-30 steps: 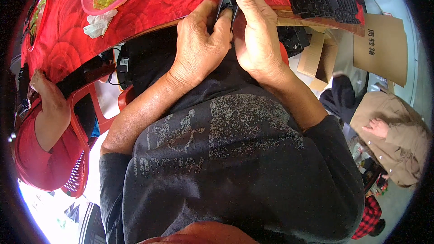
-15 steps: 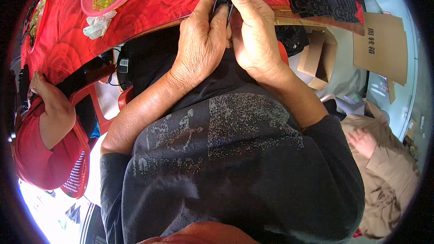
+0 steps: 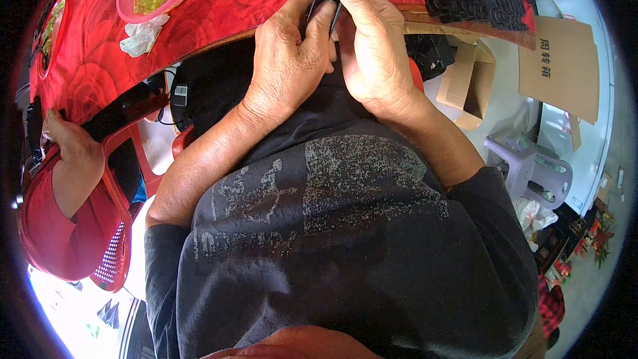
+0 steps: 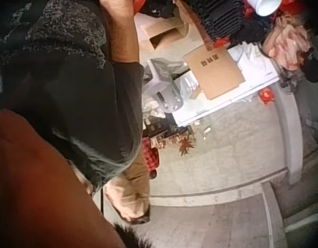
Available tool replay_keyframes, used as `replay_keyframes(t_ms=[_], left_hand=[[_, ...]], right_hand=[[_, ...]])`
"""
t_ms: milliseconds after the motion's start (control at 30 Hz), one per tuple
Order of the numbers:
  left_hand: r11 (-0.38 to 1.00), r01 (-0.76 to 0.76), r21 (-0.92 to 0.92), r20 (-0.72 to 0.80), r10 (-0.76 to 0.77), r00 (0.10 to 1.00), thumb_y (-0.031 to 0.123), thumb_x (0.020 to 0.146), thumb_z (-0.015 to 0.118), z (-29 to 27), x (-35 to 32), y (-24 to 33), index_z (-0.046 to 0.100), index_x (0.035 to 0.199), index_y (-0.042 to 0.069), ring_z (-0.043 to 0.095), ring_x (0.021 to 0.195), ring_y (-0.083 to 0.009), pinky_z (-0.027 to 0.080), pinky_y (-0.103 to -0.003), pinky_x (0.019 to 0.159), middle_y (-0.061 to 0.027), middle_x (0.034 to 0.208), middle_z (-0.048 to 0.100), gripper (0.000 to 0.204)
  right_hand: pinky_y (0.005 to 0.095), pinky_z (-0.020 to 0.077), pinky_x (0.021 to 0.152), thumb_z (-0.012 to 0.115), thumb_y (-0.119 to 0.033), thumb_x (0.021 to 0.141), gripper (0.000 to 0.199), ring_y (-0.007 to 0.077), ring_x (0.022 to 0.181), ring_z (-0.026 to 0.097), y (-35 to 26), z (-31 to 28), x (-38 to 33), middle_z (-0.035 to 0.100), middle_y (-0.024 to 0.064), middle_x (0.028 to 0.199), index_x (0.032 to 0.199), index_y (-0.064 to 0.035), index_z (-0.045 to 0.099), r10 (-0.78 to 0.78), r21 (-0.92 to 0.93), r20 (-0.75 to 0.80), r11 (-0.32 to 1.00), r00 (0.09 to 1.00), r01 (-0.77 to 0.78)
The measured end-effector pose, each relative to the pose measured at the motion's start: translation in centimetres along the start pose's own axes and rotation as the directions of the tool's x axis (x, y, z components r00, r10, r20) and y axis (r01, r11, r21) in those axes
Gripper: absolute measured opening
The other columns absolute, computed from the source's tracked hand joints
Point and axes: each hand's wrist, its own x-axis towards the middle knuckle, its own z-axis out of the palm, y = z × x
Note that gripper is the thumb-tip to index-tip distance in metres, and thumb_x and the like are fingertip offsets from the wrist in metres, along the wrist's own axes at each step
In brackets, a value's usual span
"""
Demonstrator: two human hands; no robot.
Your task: The person assembles levels by fitting small vials and plastic inserts into black plastic housings by hand.
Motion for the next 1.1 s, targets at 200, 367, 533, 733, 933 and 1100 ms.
replay_keyframes(t_ms=[200, 367, 533, 733, 933, 1100], left_hand=[[0.998, 0.053, -0.033, 0.097, -0.05, 0.994, 0.018, 0.094, 0.063, 0.0, 0.1, -0.4, 0.058, 0.104, -0.005, 0.067, 0.073, -0.0472, 0.054, -0.052, 0.067, -0.0286, 0.071, 0.065, 0.025], [0.999, 0.013, 0.035, 0.162, -0.019, 0.987, 0.01, 0.096, 0.056, -1.1, -0.9, 0.5, 0.054, 0.115, -0.006, 0.068, 0.072, -0.0348, 0.054, -0.044, 0.068, -0.0223, 0.08, 0.067, 0.025], [0.997, -0.015, 0.074, 0.169, 0.002, 0.986, 0.005, 0.098, 0.052, -1.2, -0.9, 0.2, 0.055, 0.119, -0.005, 0.072, 0.07, -0.0204, 0.056, -0.033, 0.066, -0.0139, 0.087, 0.072, 0.024], [0.997, -0.072, 0.038, 0.097, 0.068, 0.993, 0.002, 0.087, 0.061, -1.1, -0.6, 0.3, 0.053, 0.113, -0.007, 0.065, 0.074, -0.0492, 0.052, -0.053, 0.067, -0.0304, 0.075, 0.064, 0.028], [0.997, -0.065, 0.051, 0.106, 0.059, 0.993, 0.004, 0.096, 0.055, -0.9, -0.7, -0.2, 0.054, 0.119, -0.004, 0.07, 0.061, -0.019, 0.056, -0.032, 0.059, -0.0121, 0.078, 0.07, 0.024], [1.0, -0.002, -0.027, 0.207, 0.008, 0.978, 0.002, 0.097, 0.052, -1.2, -1.2, -0.2, 0.05, 0.128, -0.006, 0.072, 0.079, -0.02, 0.057, -0.032, 0.072, -0.0146, 0.096, 0.071, 0.032]], right_hand=[[0.0394, 0.0424, 0.111, 0.04, -0.041, 0.109, 0.049, 0.0247, 0.121, 0.06, 0.4, -1.2, 0.5, 0.067, 0.0158, 0.124, 0.134, -0.0003, 0.053, -0.019, 0.0, 0.028, 1.0, 0.999, 0.019], [0.0406, 0.0412, 0.112, 0.04, -0.043, 0.109, 0.052, 0.0251, 0.124, 0.059, -0.1, -0.9, 0.9, 0.067, 0.0164, 0.126, 0.136, -0.0009, 0.051, 0.024, -0.001, -0.05, 1.0, 0.998, -0.024], [0.0411, 0.0408, 0.112, 0.04, -0.044, 0.108, 0.052, 0.0253, 0.126, 0.059, -0.2, -0.7, 1.0, 0.067, 0.0159, 0.127, 0.137, -0.0019, 0.05, 0.044, -0.022, -0.075, 0.999, 0.996, -0.046], [0.041, 0.0422, 0.111, 0.041, -0.045, 0.108, 0.053, 0.0258, 0.126, 0.059, -0.3, -0.5, 1.1, 0.067, 0.0157, 0.126, 0.137, -0.0015, 0.051, 0.053, -0.008, -0.056, 0.999, 0.997, -0.054], [0.0408, 0.0412, 0.112, 0.041, -0.045, 0.108, 0.053, 0.0259, 0.125, 0.06, -0.2, -1.4, 1.6, 0.067, 0.016, 0.126, 0.137, -0.0016, 0.052, 0.06, -0.003, -0.016, 0.998, 0.998, -0.06], [0.0409, 0.0399, 0.113, 0.043, -0.047, 0.107, 0.055, 0.0266, 0.127, 0.059, -0.4, -1.5, 1.9, 0.067, 0.0164, 0.126, 0.137, -0.0016, 0.052, 0.048, -0.021, -0.037, 0.999, 0.998, -0.049]])
